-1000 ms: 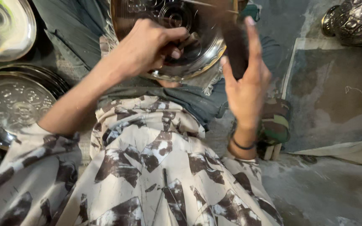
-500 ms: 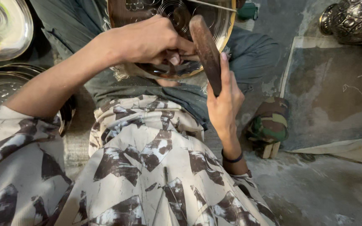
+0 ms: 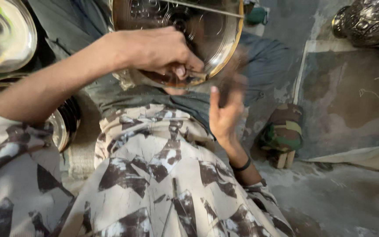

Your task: The person uses a chisel and hammer to engrave a decorative pattern into a metal plate. They repeatedly strike the chisel with the hammer to create indentations in the metal surface.

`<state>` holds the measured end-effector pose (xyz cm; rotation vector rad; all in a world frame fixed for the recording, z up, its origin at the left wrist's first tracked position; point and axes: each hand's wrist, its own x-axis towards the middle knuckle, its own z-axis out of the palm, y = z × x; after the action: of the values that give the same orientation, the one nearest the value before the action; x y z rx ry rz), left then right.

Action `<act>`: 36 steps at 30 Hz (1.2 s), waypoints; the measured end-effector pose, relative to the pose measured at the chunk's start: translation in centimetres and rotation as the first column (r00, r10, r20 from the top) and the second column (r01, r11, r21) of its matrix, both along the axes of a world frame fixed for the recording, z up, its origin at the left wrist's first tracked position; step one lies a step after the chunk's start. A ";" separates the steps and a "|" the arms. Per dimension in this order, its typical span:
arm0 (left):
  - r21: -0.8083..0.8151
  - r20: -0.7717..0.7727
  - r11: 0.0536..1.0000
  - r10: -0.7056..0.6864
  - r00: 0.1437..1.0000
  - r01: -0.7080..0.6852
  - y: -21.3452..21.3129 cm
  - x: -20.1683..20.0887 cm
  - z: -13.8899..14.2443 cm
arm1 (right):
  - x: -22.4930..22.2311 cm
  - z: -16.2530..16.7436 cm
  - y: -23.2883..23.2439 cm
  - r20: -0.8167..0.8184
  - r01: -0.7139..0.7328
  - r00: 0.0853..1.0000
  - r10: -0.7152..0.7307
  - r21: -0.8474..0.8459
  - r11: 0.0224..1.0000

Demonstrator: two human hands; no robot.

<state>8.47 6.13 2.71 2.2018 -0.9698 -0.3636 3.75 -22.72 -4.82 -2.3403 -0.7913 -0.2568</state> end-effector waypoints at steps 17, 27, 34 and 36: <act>-0.326 -0.024 0.669 0.700 0.713 -0.668 0.1 -6.1 -2.0 | 6.5 3.9 -0.2 -0.363 0.066 0.921 0.139 0.499 0.864; -0.360 -0.035 0.653 0.704 0.709 -0.666 -0.2 -6.1 -2.3 | 11.5 8.5 2.0 0.104 -0.260 0.962 0.252 0.075 0.963; -0.293 0.072 0.669 0.728 0.682 -0.683 -0.5 -6.1 -2.3 | 11.4 9.4 4.0 0.073 -0.377 0.906 0.417 -0.310 0.873; -0.292 0.051 0.650 0.743 0.667 -0.701 -0.7 -6.4 -2.3 | 11.6 10.1 4.7 0.004 -0.419 0.908 0.420 -0.026 0.907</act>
<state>2.10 5.44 0.37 2.1945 -0.1132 0.3195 15.35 -18.06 5.29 -2.1240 -1.2820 -0.0701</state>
